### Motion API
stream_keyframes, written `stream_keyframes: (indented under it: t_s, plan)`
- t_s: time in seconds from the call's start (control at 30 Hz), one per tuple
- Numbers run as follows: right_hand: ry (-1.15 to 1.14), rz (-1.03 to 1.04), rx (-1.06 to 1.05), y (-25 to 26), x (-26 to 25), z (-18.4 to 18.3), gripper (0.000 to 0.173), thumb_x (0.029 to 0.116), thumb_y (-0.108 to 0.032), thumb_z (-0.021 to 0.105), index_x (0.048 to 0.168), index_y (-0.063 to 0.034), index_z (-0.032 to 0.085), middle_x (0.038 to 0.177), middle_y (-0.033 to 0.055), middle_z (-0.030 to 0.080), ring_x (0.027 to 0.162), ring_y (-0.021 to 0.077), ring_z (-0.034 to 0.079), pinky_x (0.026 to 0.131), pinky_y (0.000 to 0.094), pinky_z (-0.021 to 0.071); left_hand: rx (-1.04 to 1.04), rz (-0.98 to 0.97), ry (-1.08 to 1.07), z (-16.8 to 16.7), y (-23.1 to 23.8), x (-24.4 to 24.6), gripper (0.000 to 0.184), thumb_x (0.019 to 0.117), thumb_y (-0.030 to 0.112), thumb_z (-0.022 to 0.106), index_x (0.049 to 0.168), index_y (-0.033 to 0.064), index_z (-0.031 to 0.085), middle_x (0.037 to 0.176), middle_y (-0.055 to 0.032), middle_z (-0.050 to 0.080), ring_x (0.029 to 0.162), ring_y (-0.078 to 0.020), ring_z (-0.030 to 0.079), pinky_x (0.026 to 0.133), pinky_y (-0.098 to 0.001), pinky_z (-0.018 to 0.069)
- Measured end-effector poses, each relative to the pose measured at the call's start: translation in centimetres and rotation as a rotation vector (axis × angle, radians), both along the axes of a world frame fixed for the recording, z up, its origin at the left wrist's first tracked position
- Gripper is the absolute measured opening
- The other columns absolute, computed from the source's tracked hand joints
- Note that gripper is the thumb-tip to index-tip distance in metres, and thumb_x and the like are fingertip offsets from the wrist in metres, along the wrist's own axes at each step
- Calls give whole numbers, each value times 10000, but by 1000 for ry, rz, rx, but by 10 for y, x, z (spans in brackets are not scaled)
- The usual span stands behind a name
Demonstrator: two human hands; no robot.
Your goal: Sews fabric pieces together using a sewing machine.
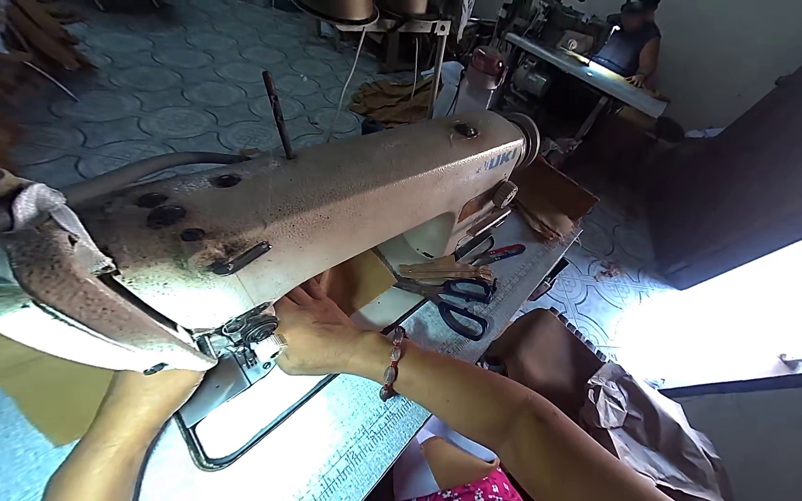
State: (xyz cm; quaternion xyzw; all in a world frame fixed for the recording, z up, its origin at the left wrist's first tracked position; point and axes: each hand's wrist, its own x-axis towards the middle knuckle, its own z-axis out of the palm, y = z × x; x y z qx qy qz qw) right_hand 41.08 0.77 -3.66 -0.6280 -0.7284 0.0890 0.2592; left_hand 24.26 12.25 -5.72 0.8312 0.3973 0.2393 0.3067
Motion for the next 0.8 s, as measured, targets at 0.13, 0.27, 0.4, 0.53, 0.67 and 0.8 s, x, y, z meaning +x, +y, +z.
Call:
stream_keyframes:
  t_s: [0.13,0.27,0.4,0.53,0.67,0.8]
  plan:
    - [52,-21,66,-1,-4,0,300,974,-145,597,1207,-17,739,1345,202,647,1340,387,536,1210,580,241,4,3,-16,3,-2,1,499,887,128,694,1278,-154,565,1310,-372,569,1315,-466,509,1118,-601,352]
    - [30,-20,70,1,-5,-2,316,994,-150,579,1239,-4,715,1319,206,659,1314,390,558,1199,579,266,23,-39,-44,2,-1,1,536,883,148,696,1312,-140,553,1333,-351,572,1332,-442,506,1141,-570,338]
    - [39,-22,88,2,-7,-4,333,988,-162,585,1242,14,709,1312,217,667,1312,394,569,1205,567,275,47,-51,-64,2,-3,2,548,878,148,703,1314,-147,551,1335,-352,572,1337,-433,508,1153,-552,332]
    - [94,-21,38,6,-9,1,371,973,-179,592,1251,46,691,1291,240,671,1308,399,563,1201,523,283,89,-80,-112,-4,-1,3,516,879,181,668,1263,-152,580,1289,-359,593,1296,-453,533,1119,-594,355]
    - [84,3,29,6,-8,4,311,963,-171,605,1144,47,735,1230,231,695,1272,381,582,1151,497,342,110,-100,-76,-1,-2,3,492,893,160,642,1253,-168,578,1281,-379,588,1295,-483,528,1117,-600,356]
    - [122,55,-10,6,-6,8,308,967,-146,601,1155,66,722,1242,245,685,1274,385,578,1145,484,346,98,-93,-77,-2,-1,1,463,895,169,635,1225,-154,601,1261,-365,604,1278,-467,545,1102,-605,367]
